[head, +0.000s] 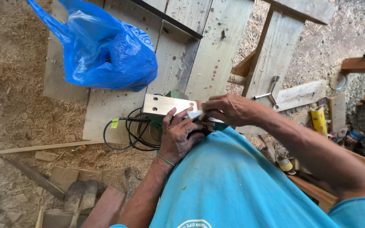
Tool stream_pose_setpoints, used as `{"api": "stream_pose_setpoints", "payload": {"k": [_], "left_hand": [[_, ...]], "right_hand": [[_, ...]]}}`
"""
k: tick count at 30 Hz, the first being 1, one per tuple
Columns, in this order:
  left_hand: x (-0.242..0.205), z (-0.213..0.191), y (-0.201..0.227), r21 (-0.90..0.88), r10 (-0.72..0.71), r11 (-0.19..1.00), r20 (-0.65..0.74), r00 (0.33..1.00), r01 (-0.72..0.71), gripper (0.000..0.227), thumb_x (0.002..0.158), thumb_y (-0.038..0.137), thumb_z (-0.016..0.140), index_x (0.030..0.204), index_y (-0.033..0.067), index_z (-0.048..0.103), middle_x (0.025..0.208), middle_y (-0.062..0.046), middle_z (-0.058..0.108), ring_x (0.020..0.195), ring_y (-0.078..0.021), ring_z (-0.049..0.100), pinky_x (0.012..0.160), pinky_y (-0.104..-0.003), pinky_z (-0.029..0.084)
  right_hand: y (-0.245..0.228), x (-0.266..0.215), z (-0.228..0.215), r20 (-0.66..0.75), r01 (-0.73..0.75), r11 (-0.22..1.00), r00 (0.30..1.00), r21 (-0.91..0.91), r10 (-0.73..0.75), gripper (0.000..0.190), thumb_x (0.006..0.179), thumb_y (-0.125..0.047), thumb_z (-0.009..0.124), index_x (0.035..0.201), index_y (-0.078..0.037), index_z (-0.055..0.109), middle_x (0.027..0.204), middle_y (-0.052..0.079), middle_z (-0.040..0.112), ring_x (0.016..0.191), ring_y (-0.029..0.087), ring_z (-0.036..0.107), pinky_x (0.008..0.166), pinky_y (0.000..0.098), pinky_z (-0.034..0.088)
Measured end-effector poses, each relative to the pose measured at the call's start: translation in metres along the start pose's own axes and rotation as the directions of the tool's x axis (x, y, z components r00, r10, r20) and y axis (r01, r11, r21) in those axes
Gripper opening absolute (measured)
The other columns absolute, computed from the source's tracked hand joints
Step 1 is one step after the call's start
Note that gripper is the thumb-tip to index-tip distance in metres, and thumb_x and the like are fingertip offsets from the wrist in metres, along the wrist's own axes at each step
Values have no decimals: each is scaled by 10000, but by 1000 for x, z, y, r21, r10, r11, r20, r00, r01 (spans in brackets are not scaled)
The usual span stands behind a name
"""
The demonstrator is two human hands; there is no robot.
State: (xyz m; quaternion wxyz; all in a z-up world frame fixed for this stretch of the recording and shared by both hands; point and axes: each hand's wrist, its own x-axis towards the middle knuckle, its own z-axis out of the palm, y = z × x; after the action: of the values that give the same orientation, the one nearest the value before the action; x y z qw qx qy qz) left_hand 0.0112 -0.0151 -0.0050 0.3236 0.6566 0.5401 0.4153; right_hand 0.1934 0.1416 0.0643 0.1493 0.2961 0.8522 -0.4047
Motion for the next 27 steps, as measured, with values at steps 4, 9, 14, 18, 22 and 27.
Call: {"api": "stream_pose_setpoints", "payload": {"k": [4,9,14,18,22,27], "left_hand": [[7,-3,8,-3,-57,998,16,998,57,287,779,289,858,1022,219,723,1306,0,710,1357,-192,550,1196,-445,229],[28,18,20,-2,-302,953,67,951,303,645,831,150,760,1414,84,494,1270,-109,693,1231,-231,613,1150,-477,217],[52,43,14,-29,-454,885,171,874,465,723,904,113,684,1572,71,411,1163,-71,761,1087,-306,630,1089,-441,374],[44,38,26,55,-442,897,97,892,438,398,851,152,743,1242,151,675,1002,-61,748,985,-242,656,1069,-473,338],[46,28,40,156,-270,945,-121,955,287,280,788,144,784,1065,153,745,888,-54,703,1014,-242,586,1024,-514,289],[29,33,39,277,-305,909,-64,950,311,210,877,267,747,1044,143,719,1026,-40,708,1124,-263,556,1087,-534,275]], "right_hand": [[9,-8,-5,24,400,895,915,-198,-404,212,894,-110,620,1053,-79,757,1170,121,710,1126,268,659,958,395,574],[3,-22,-2,-14,483,783,848,-391,-530,330,842,-73,652,1165,-13,691,1262,180,658,1229,342,639,1012,399,562],[13,-45,-2,-24,153,973,987,-172,-160,429,918,-74,628,1342,-77,694,1360,181,671,867,293,751,674,332,618],[42,-27,-6,-227,-306,895,894,324,387,342,988,-186,587,1271,0,632,1096,153,744,926,248,769,758,357,636],[69,37,3,61,-555,629,774,545,630,445,1007,-387,635,1194,8,716,973,110,773,762,174,690,662,329,554],[37,87,33,-119,-206,833,944,514,307,353,899,-194,680,1204,-17,697,936,128,772,781,166,686,679,351,567]]}}
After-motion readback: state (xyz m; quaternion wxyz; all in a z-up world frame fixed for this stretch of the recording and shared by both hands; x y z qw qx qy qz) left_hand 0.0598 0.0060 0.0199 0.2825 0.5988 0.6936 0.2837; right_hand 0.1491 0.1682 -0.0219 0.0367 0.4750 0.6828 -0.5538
